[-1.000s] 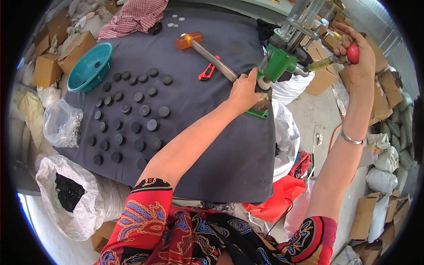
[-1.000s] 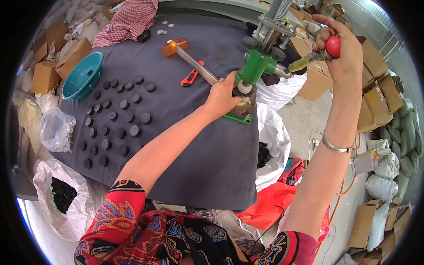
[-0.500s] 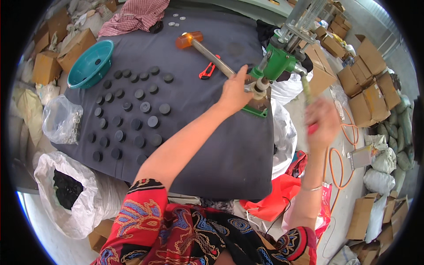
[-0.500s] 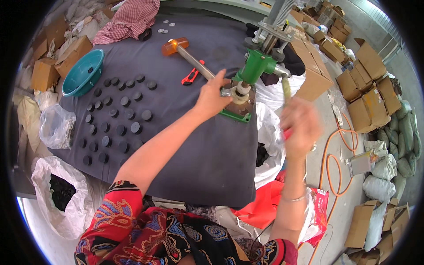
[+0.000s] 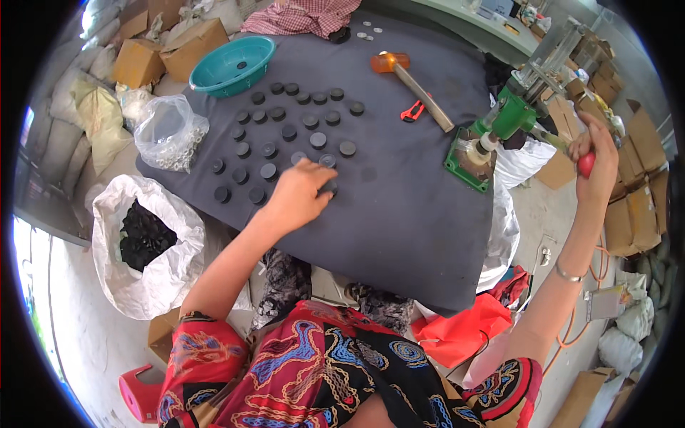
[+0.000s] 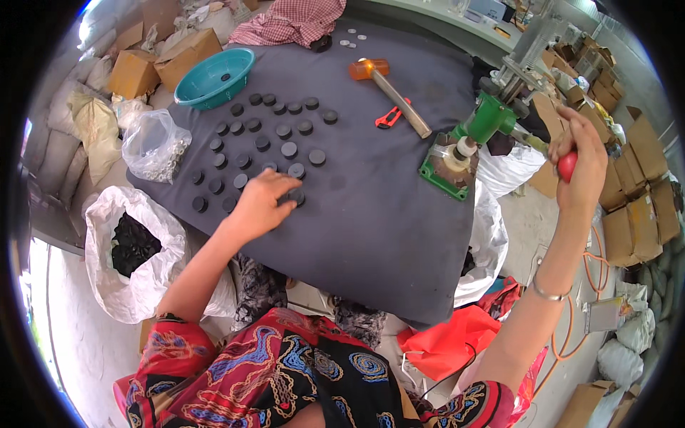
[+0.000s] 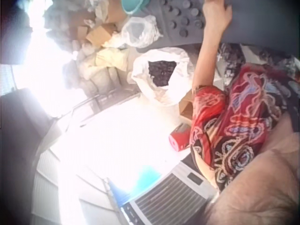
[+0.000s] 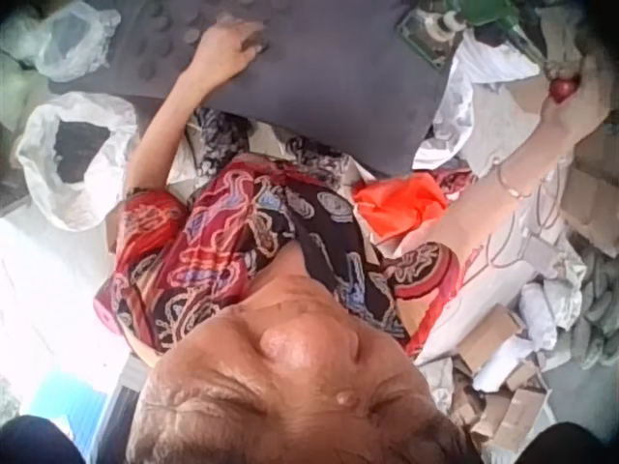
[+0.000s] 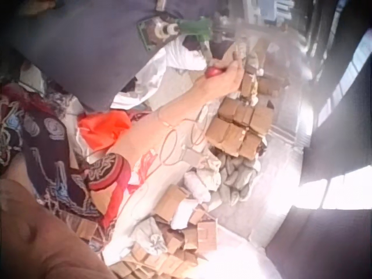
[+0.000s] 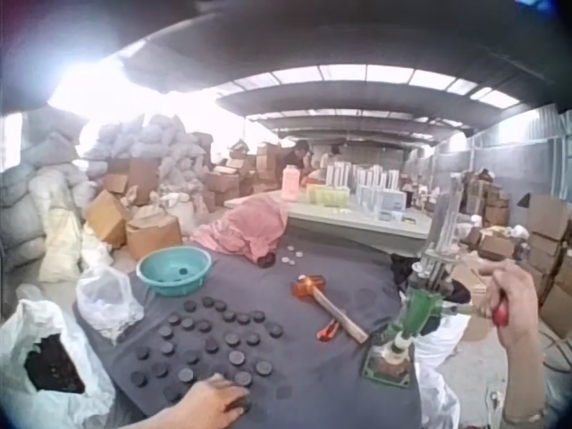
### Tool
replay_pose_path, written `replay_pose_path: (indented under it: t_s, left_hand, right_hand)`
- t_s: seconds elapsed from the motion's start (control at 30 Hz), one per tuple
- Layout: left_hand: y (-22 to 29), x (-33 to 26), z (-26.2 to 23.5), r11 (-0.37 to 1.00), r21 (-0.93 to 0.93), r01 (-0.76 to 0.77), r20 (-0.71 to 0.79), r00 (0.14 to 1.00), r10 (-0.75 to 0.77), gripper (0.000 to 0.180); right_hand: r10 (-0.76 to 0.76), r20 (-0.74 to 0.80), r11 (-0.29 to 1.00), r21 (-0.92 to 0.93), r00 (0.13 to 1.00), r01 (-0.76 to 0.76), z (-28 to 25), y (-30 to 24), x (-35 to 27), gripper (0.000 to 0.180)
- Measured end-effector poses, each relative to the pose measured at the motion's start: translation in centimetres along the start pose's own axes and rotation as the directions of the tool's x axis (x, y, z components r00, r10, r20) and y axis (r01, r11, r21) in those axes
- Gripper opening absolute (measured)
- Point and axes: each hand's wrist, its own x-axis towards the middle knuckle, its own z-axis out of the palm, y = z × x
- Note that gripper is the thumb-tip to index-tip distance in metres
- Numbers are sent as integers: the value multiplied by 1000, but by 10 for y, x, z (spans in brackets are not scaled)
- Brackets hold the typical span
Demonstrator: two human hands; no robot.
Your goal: The person inserts metal bearings into circular plastic caps by hand, arranges the parts on the table, and then presses each assembled component using a manual press tool.
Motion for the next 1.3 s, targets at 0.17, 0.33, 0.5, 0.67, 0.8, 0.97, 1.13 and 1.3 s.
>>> replay_pose_path:
  t_s: [0.17,0.33,0.5,0.67,0.8,0.97,1.13,1.3]
  left_hand:
    - [6,-8,18,984,179,7,155,987,-35,41]
    - [5,3,28,998,55,21,118,993,-28,45]
    - [51,70,58,953,-300,35,-3,999,-38,57]
    - [87,165,117,929,-368,-39,-36,999,28,65]
    - [101,212,143,950,-313,0,56,998,18,67]
    - [105,234,170,981,-195,-18,53,998,29,76]
    - [111,239,187,941,-340,-3,-48,999,-14,81]
    - [102,239,207,864,-503,7,-104,992,-68,85]
  right_hand:
    - [77,-37,995,65,996,-74,-10,-1,40,29]
    - [101,-54,991,98,993,-95,-6,-12,52,31]
    - [111,-76,991,89,991,-104,-8,-14,56,32]
    - [138,-99,988,89,985,-130,-4,-15,57,32]
    - [127,-81,988,104,989,-118,-4,-14,57,32]
    - [95,-58,990,111,994,-88,-8,-14,55,32]
    - [81,-90,994,82,993,-74,-3,-15,51,33]
    - [35,-94,999,35,995,-32,2,-12,30,32]
